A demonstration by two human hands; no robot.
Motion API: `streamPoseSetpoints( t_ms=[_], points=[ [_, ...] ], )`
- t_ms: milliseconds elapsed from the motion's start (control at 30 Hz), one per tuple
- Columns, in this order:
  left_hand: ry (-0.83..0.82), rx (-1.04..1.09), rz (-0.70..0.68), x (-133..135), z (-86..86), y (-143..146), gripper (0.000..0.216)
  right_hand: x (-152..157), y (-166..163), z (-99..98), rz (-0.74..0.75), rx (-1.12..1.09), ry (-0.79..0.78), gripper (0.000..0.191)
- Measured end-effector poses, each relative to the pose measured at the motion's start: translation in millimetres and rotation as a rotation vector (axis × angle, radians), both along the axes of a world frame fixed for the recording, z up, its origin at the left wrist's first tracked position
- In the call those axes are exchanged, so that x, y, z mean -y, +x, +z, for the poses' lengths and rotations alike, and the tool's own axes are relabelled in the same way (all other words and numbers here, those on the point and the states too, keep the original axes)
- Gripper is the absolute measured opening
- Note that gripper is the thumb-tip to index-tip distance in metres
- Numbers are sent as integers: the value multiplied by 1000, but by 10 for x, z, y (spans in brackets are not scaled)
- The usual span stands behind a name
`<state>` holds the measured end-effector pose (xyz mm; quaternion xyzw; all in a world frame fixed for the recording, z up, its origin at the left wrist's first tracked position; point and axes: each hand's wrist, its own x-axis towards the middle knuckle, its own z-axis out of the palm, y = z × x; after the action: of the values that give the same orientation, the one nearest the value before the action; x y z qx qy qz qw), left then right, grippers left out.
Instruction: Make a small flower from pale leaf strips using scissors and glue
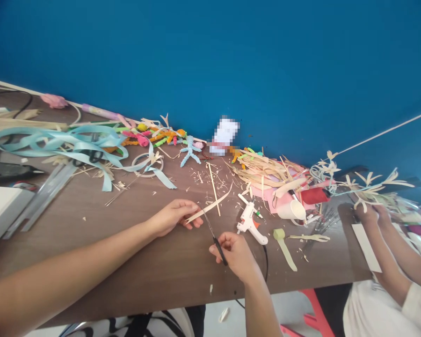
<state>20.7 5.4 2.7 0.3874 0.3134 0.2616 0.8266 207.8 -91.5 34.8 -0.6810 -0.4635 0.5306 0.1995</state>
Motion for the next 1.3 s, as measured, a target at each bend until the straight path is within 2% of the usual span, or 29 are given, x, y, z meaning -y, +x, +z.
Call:
streamPoseSetpoints(
  t_ms=[367,1300],
  points=[
    [-16,-34,-20,2,9,16,17,-40,-19,77,48,-92,-80,20],
    [-21,-15,-23,-9,-15,8,22,-80,-32,18,-6,-99,-47,19]
  ],
)
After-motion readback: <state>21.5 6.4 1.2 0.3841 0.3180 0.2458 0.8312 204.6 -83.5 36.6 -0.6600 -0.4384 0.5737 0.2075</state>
